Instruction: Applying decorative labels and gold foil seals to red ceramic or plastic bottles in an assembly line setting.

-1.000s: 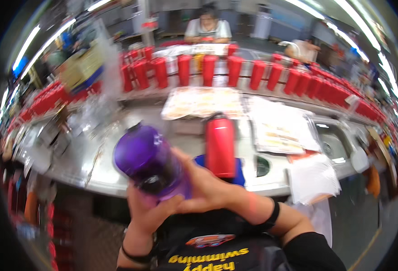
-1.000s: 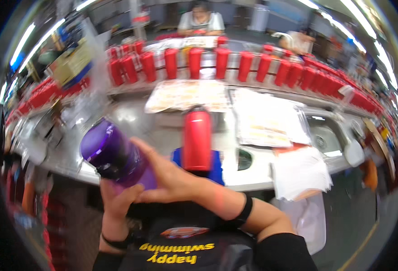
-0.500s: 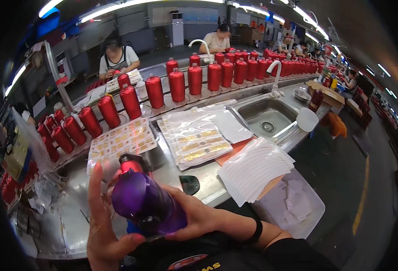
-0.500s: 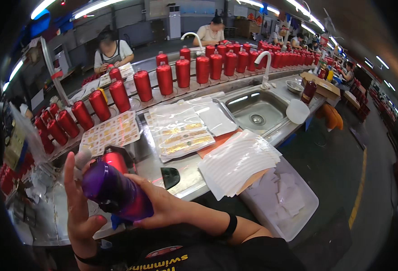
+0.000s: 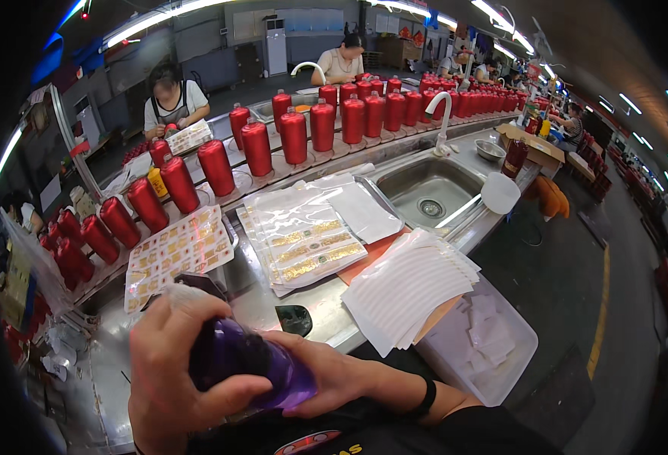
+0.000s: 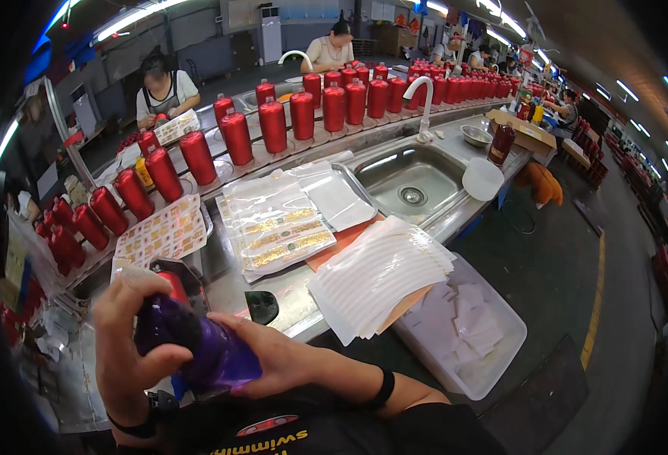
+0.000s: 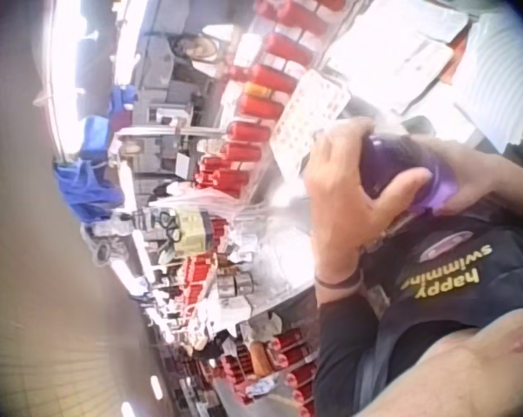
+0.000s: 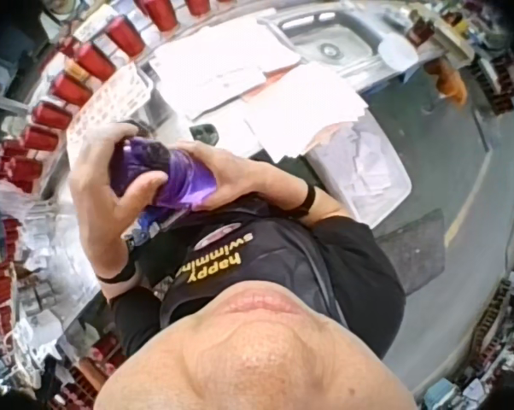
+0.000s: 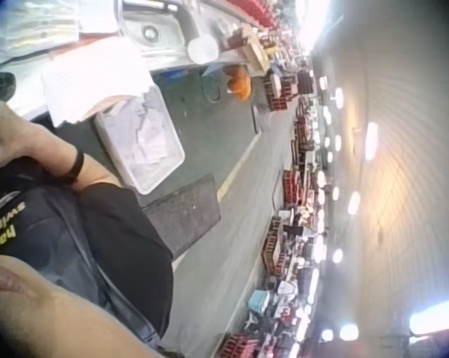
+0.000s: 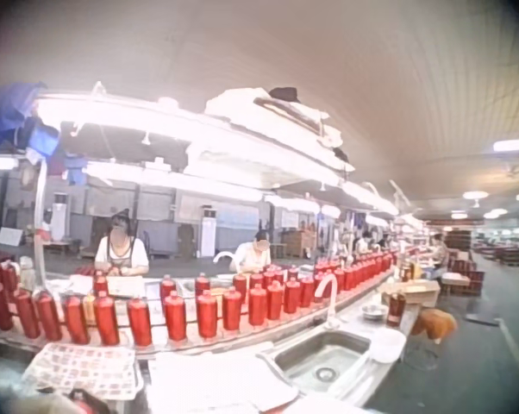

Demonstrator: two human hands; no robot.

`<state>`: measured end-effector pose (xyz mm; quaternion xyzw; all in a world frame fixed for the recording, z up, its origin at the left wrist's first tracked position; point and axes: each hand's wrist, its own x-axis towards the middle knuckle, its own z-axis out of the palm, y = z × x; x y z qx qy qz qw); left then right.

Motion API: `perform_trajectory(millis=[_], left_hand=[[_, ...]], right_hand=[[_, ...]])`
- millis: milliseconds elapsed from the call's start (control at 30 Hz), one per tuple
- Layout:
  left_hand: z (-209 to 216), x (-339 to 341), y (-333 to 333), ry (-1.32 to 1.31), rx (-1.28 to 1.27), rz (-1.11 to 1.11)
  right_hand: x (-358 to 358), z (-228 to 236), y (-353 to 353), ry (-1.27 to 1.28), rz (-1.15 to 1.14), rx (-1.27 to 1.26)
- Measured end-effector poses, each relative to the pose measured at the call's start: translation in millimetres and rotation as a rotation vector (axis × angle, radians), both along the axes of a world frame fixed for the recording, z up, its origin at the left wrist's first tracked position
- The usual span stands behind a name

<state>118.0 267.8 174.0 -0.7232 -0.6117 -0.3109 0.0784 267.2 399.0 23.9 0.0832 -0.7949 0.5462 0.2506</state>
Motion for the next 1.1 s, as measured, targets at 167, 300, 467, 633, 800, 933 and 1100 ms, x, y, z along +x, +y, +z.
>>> perform_trajectory(millis=[167, 300, 467, 633, 800, 933, 1100], left_hand=[[-6, 4, 7, -0.554, 0.106, 0.122], [-15, -12, -13, -0.688, 0.149, 0.176], [-47, -23, -20, -0.903, 0.165, 0.104], [-96, -42, -41, -1.168, 0.125, 0.04], [-138, -32, -34, -1.431, 0.095, -0.024], [-140, -38, -29, -1.312, -0.097, -0.271], [-138, -39, -33, -1.224, -0.079, -0.147]], right_hand=[[9, 4, 7, 0.012, -0.036, -0.058], [13, 13, 6, 0.083, -0.058, -0.102], [28, 17, 18, 0.158, -0.2, -0.012], [37, 29, 19, 0.239, -0.346, 0.077], [58, 41, 16, 0.257, -0.487, 0.128], [80, 48, 7, 0.264, -0.581, 0.127], [97, 64, -4, 0.284, -0.672, 0.213]])
